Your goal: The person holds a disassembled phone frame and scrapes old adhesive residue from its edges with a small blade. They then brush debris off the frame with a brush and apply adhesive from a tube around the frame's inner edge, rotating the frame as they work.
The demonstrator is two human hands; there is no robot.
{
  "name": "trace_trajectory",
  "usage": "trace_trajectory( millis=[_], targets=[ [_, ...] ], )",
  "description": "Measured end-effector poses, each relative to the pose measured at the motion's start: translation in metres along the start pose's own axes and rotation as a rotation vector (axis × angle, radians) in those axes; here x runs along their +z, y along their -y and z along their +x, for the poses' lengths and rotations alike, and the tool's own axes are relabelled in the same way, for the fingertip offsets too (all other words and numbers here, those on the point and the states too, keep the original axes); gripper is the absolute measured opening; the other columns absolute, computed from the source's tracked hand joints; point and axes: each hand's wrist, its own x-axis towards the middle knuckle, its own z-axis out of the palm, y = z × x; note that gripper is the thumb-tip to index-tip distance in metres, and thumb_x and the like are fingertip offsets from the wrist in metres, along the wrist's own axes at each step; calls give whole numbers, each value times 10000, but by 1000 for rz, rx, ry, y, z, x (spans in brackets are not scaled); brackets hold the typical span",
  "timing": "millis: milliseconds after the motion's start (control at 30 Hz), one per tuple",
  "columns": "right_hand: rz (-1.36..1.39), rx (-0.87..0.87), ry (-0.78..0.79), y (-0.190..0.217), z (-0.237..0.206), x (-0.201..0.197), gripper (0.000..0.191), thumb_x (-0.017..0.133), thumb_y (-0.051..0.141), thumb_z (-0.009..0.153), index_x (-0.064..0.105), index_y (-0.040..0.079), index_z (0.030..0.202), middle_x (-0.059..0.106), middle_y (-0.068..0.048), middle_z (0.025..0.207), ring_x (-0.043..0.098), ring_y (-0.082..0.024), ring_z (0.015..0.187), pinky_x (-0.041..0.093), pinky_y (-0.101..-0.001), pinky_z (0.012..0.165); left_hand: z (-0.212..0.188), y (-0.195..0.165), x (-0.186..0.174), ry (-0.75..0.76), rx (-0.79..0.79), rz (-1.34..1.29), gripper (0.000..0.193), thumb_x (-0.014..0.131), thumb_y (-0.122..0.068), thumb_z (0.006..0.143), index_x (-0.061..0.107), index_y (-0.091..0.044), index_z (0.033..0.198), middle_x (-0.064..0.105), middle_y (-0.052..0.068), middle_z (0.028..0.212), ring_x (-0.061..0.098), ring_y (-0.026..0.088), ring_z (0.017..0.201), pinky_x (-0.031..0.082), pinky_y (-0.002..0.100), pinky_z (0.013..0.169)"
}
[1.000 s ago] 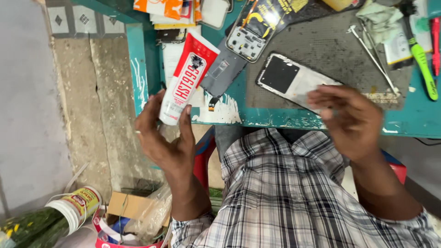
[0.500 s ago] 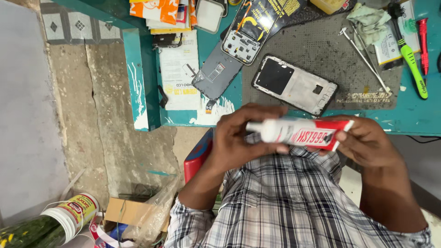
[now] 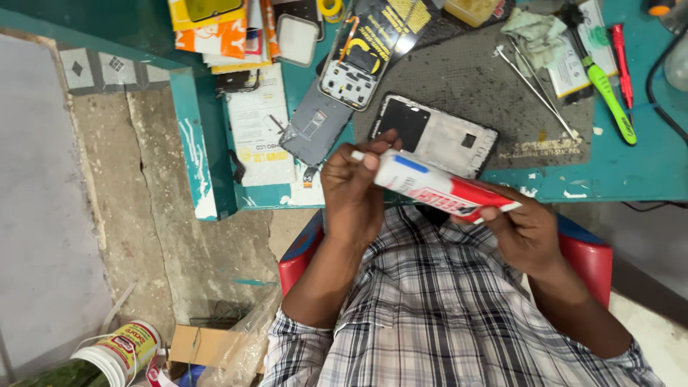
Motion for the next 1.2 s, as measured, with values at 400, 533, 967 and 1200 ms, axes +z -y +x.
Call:
trace_trajectory(
  millis=[400,533,967,1200],
  targets=[
    [265,70,-20,-5,7,5,397,542,148,1090,554,-119,1384,697,-216,1281,740,-254,1046,639,-386,920,0,-26,-13,101,-19,89,272,646,-31,1099,602,26,1361,719,203,1230,610,334,1362,463,485,1204],
    [316,94,-43,-10,12,8,396,531,144,1103,546,-128,1391,680,-233,1290,720,-289,1126,632,-422,947,-6,-25,-20,78,-3,201,280,649,-32,1060,646,26,1334,724,180,1233,655,281,1273,487,439,1182],
    [324,-18,-131,-5,7,-11,400,597,134,1174,517,-185,1401,667,-294,1217,723,-379,1079,639,-423,907,90,-115,-81,-309,392,1616,293,906,-202,828,692,-52,959,789,50,869,684,143,636,512,309,590],
    [296,-39,-307,6,-2,-17,448,645,180,1192,515,-195,1401,665,-302,1198,726,-355,1017,642,-391,873,109,-107,-74,-165,625,1770,265,915,-216,831,738,-53,941,747,106,891,716,273,755,540,364,653]
  ],
)
